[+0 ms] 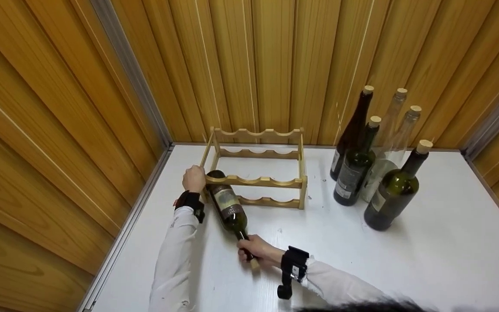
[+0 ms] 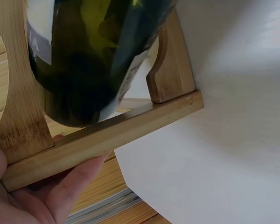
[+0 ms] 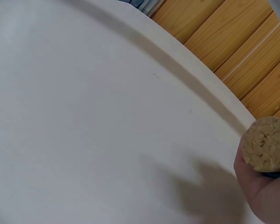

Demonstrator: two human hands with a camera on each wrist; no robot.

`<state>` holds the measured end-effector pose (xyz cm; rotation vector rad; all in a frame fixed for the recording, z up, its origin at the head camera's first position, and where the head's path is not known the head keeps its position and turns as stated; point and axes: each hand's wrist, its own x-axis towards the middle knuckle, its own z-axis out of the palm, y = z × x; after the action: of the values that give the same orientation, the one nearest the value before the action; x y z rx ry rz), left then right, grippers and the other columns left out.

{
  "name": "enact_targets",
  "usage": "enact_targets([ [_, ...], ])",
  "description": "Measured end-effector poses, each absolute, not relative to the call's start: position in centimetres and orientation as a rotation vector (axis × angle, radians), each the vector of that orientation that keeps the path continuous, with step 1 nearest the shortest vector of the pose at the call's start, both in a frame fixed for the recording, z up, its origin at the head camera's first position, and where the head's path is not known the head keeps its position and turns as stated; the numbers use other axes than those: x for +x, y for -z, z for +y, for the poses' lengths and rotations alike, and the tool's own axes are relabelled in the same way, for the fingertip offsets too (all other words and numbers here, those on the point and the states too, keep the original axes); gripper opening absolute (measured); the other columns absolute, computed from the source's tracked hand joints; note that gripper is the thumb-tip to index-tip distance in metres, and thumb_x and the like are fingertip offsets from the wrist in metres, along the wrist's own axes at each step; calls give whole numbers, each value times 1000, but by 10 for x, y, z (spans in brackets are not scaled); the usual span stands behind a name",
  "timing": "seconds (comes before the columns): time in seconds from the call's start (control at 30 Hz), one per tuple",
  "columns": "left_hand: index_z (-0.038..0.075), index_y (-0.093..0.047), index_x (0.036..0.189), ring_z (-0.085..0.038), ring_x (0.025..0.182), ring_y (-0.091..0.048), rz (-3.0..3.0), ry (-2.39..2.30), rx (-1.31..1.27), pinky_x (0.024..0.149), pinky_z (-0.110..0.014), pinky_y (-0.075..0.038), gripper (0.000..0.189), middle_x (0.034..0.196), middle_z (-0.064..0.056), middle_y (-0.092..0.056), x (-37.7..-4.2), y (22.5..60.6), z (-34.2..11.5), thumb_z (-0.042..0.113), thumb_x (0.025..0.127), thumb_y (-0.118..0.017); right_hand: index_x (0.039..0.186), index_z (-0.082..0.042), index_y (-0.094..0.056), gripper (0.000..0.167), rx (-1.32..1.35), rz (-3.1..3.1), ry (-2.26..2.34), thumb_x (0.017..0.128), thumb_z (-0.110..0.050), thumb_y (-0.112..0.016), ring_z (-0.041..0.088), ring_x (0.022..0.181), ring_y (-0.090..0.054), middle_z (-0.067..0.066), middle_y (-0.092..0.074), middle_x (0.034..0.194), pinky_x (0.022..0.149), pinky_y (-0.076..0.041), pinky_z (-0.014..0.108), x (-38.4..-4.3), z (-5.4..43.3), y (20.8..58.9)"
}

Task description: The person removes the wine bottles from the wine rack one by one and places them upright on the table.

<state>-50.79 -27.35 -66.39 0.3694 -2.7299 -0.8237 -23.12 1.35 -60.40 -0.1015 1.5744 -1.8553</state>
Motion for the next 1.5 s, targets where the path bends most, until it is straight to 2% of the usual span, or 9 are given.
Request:
enact_targets([
  [0.17, -6, -77, 95, -54, 95, -78, -2708, 830, 333, 79, -65, -63, 51, 100, -34, -79, -499, 660, -271, 31, 113, -48, 94, -13, -45, 13, -122, 1573, 1806, 98, -2, -51, 2, 57, -49, -7, -52, 66, 57, -45, 15, -228, 31, 602],
  [0.27, -3, -77, 91, -52, 93, -78, -2696, 805, 322, 76, -62, -63, 47, 96, -30, -80, -477, 634, -261, 30, 111, -50, 99, -12, -44, 12, -139, 1563, 1783, 99, -2, -50, 2, 56, -49, -7, -52, 66, 57, -46, 15, -227, 43, 601],
  [0.43, -6, -78, 97, -55, 105, -77, -2721, 785, 380, 82, -63, -63, 43, 103, -31, -81, -457, 608, -251, 24, 107, -49, 94, -13, -48, 13, -211, 1607, 1708, 100, -1, -50, 1, 57, -49, -7, -52, 65, 56, -46, 15, -228, 65, 596],
  [0.53, -6, -78, 98, -55, 105, -76, -2732, 780, 428, 83, -64, -63, 46, 108, -32, -80, -473, 624, -258, 26, 108, -47, 91, -15, -50, 15, -269, 1679, 1629, 98, -1, -51, 1, 57, -48, -7, -52, 65, 56, -45, 15, -229, 80, 593],
  [0.67, -4, -78, 93, -53, 99, -78, -2718, 775, 431, 78, -62, -63, 47, 106, -32, -80, -484, 635, -263, 28, 107, -47, 92, -14, -52, 12, -326, 1760, 1537, 94, -2, -53, 1, 56, -48, -6, -53, 65, 55, -44, 14, -231, 96, 586],
  [0.9, -6, -78, 102, -54, 106, -77, -2746, 871, 433, 86, -64, -63, 48, 112, -34, -79, -491, 641, -265, 29, 108, -46, 88, -15, -54, 12, -426, 1890, 1410, 91, -4, -55, -2, 52, -48, -8, -54, 62, 52, -42, 14, -236, 119, 561],
  [0.93, -6, -78, 100, -54, 103, -76, -2743, 867, 443, 83, -65, -62, 51, 110, -34, -79, -498, 648, -267, 30, 109, -43, 87, -16, -53, 12, -432, 1896, 1397, 91, -5, -55, -2, 52, -48, -9, -54, 61, 52, -41, 14, -237, 123, 556],
  [1.2, -7, -76, 104, -56, 107, -77, -2806, 846, 397, 88, -67, -62, 50, 115, -35, -78, -505, 655, -273, 28, 111, -40, 83, -16, -53, 14, -434, 1954, 1313, 92, -6, -57, -1, 53, -47, -9, -52, 61, 54, -42, 14, -247, 149, 524],
  [1.5, -5, -76, 101, -56, 104, -77, -2783, 798, 394, 86, -66, -63, 49, 110, -35, -78, -513, 665, -278, 31, 112, -44, 83, -14, -58, 10, -447, 2103, 1071, 91, -10, -62, 1, 50, -46, -7, -53, 60, 46, -30, 16, -252, 170, 474],
])
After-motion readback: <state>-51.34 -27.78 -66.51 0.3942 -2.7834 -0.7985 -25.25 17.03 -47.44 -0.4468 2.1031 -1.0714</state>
